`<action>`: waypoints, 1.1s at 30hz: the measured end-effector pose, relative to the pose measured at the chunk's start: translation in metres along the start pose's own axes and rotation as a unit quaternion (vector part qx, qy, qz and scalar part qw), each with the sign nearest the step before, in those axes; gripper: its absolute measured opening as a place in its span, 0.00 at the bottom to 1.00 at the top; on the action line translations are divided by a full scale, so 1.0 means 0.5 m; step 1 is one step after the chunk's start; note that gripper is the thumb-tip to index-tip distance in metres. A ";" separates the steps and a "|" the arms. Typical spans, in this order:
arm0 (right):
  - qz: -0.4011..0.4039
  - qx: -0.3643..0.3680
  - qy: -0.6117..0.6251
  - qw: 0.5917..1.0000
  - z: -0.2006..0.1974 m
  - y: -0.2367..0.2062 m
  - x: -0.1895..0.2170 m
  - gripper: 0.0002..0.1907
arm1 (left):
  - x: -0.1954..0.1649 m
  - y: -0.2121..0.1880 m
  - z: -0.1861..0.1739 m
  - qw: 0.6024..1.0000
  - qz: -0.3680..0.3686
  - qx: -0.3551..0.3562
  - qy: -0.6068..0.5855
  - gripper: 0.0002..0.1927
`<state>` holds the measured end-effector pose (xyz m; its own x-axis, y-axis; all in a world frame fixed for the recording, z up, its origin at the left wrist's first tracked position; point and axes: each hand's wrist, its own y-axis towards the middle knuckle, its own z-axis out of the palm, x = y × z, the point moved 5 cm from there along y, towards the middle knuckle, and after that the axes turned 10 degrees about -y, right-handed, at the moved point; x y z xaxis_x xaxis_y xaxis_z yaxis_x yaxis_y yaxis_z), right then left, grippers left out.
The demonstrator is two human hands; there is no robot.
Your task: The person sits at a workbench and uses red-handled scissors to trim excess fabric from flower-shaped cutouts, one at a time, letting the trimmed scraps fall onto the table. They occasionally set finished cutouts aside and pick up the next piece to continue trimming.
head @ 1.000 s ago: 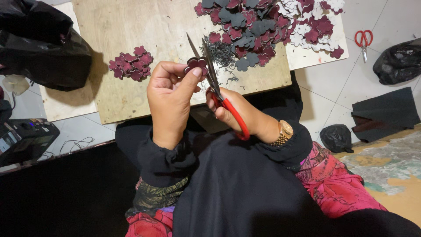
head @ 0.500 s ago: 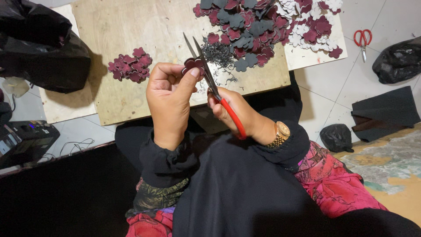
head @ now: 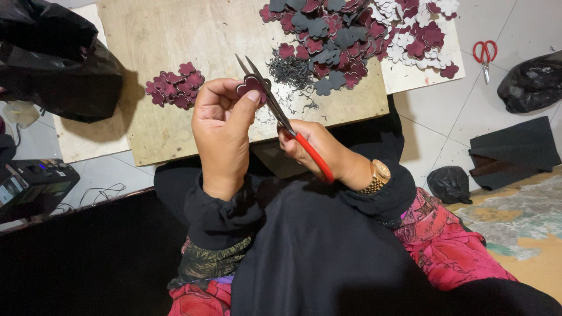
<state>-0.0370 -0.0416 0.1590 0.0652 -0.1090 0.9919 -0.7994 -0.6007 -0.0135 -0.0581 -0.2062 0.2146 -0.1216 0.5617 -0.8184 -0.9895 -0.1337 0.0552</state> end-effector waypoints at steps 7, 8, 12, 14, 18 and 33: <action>0.024 0.008 0.018 1.000 0.003 0.001 -0.008 0.33 | -0.003 0.002 -0.003 1.000 0.003 0.000 -0.012 0.10; 0.033 0.005 0.019 0.999 0.002 0.004 -0.010 0.34 | -0.004 0.005 -0.003 1.000 0.001 -0.002 -0.007 0.10; -0.016 0.002 -0.030 0.999 -0.006 0.006 0.005 0.36 | -0.004 0.009 0.005 1.000 -0.002 0.020 -0.005 0.10; -0.025 0.004 -0.021 0.999 -0.005 0.006 0.009 0.38 | -0.001 0.003 0.010 0.999 -0.019 0.031 -0.004 0.10; -0.049 0.019 -0.016 0.998 -0.006 0.011 0.010 0.41 | 0.009 0.006 0.017 0.998 -0.042 0.049 -0.008 0.10; -0.042 0.038 0.046 0.997 -0.005 0.009 0.016 0.45 | 0.024 0.001 0.013 0.995 -0.084 0.048 0.020 0.03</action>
<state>-0.0417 -0.0432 0.1672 0.0725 0.0145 0.9973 -0.7458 -0.6631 0.0638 -0.0607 -0.1942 0.2088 0.0465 0.5367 -0.8425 -0.9988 0.0390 -0.0303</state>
